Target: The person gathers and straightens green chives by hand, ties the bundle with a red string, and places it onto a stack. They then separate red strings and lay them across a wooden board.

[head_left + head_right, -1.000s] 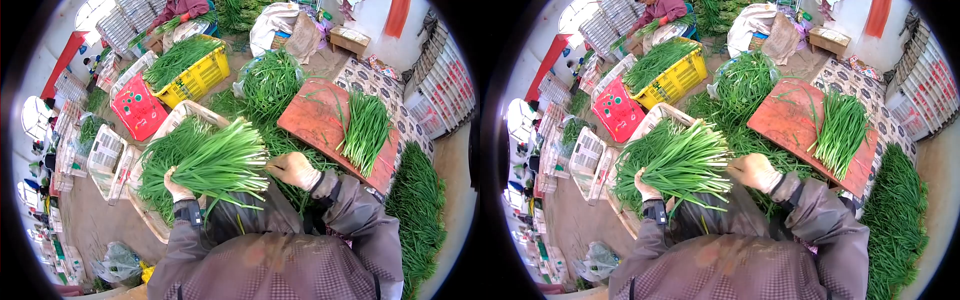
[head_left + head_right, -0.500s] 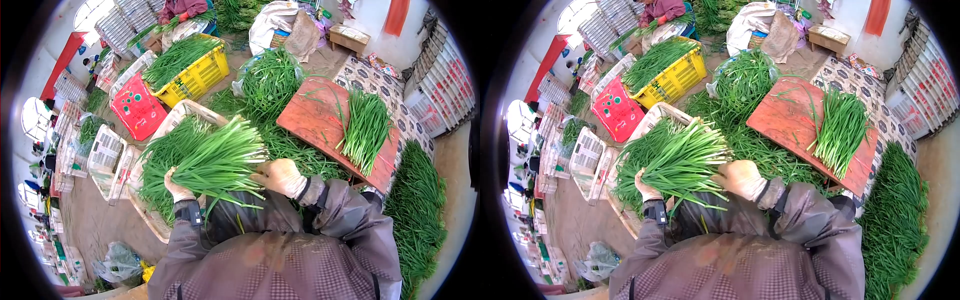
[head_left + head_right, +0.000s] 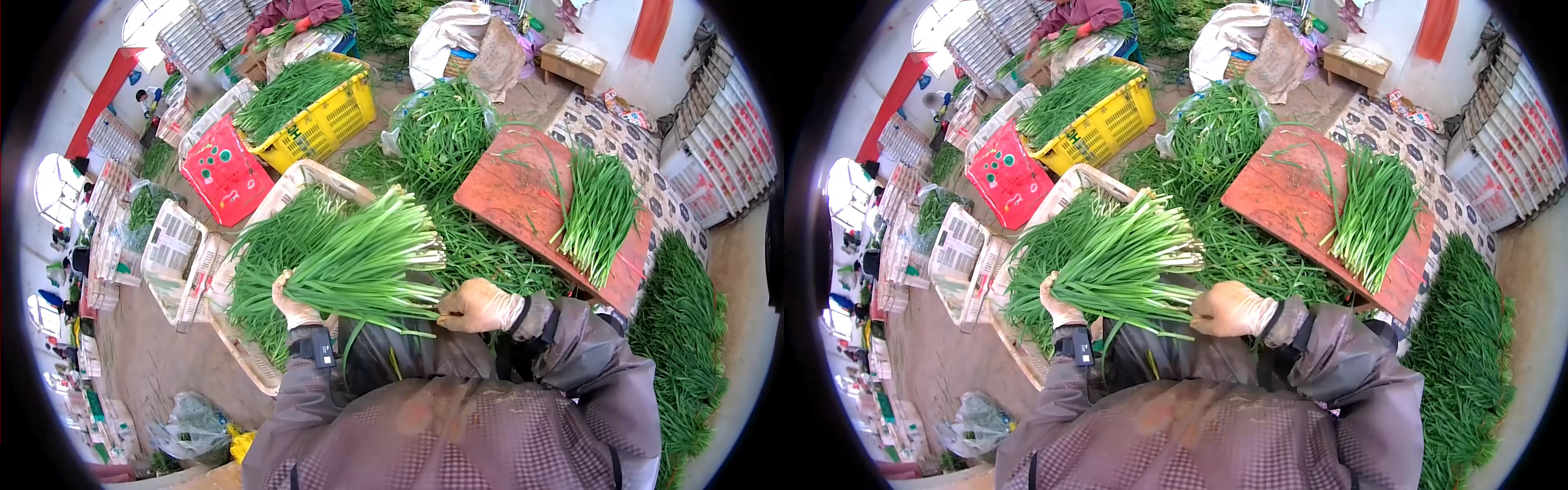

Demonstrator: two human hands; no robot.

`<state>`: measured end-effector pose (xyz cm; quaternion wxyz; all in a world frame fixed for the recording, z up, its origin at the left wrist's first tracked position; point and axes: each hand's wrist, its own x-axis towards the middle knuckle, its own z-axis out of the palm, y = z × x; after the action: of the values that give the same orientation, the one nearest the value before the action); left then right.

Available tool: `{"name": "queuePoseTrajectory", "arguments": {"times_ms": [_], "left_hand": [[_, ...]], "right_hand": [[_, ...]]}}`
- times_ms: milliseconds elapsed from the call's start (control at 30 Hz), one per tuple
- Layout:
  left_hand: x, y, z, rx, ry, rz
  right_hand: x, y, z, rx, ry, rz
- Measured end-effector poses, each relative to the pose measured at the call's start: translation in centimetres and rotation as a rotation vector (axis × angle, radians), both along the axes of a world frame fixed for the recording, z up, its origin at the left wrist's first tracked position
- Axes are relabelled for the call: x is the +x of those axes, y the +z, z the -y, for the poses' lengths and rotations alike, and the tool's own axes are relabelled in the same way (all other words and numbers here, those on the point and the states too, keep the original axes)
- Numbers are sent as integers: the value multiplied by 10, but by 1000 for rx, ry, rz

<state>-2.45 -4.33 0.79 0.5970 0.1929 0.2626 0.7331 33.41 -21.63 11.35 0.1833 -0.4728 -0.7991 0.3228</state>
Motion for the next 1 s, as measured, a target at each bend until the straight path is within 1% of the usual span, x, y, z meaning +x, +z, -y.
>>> {"name": "queuePoseTrajectory", "arguments": {"times_ms": [33, 67, 100, 133, 167, 200, 233, 267, 300, 333, 367, 400, 433, 467, 500, 533, 567, 633, 667, 700, 800, 833, 900, 933, 1000], "left_hand": [[7, 12, 7, -23, -8, 29], [20, 39, 23, -19, -109, 55], [19, 36, 21, 10, -130, 67], [14, 30, 16, 39, -149, 78], [7, 21, 10, 68, -167, 87], [-6, -3, 0, 118, -116, 62], [-9, -3, 1, 117, -129, 74], [-9, -2, 2, 116, -146, 88], [-8, 1, 2, 116, -167, 101], [-9, 2, 2, 137, -245, 109], [-8, -2, 0, 128, -201, 100], [-8, -9, -2, 117, -158, 87], [-9, -12, -3, 107, -116, 71], [-2, 1, 3, 25, -102, 58], [-3, -1, 1, 37, -119, 71], [-5, -4, -1, 50, -134, 82], [-8, -8, -3, 62, -149, 94], [-7, -4, -1, 64, -162, 104], [-9, -6, -2, 67, -162, 101], [-10, -7, -2, 70, -163, 99], [-6, -6, -2, -18, -60, 105], [-3, -3, -1, 4, -87, 100], [4, 5, 2, 49, -135, 95], [5, 2, 0, 56, -118, 85], [5, -3, -6, 70, -88, 59]], "right_hand": [[5, 6, 1, -10, -1, 35], [12, 9, 1, -34, -25, 36], [20, 10, 2, -58, -47, 37], [32, 0, 1, -22, -57, 26], [49, -6, 1, -60, -90, 172], [64, -11, 0, -127, -136, 389], [78, -35, -4, -237, -208, 729], [95, -49, -1, -269, -245, 941], [95, -45, 0, -291, -255, 1077], [91, -44, -1, -304, -276, 947], [82, -44, -4, -315, -291, 816], [68, -29, -6, -259, -272, 520], [51, -30, -9, -187, -327, 98], [31, -10, -16, -556, -415, -274], [15, -7, -24, -718, -500, -428], [3, -11, -30, -663, -525, -523], [-6, -16, -34, -682, -602, -649], [-15, -28, -40, -623, -651, -890], [-16, -33, -40, -581, -634, -916], [-17, -30, -40, -593, -622, -866], [-10, -27, -33, -611, -604, -697], [-4, -30, -31, -576, -573, -600], [5, -29, -25, -563, -546, -500], [8, -34, -24, -557, -522, -530], [12, -33, -22, -616, -582, -569]]}}
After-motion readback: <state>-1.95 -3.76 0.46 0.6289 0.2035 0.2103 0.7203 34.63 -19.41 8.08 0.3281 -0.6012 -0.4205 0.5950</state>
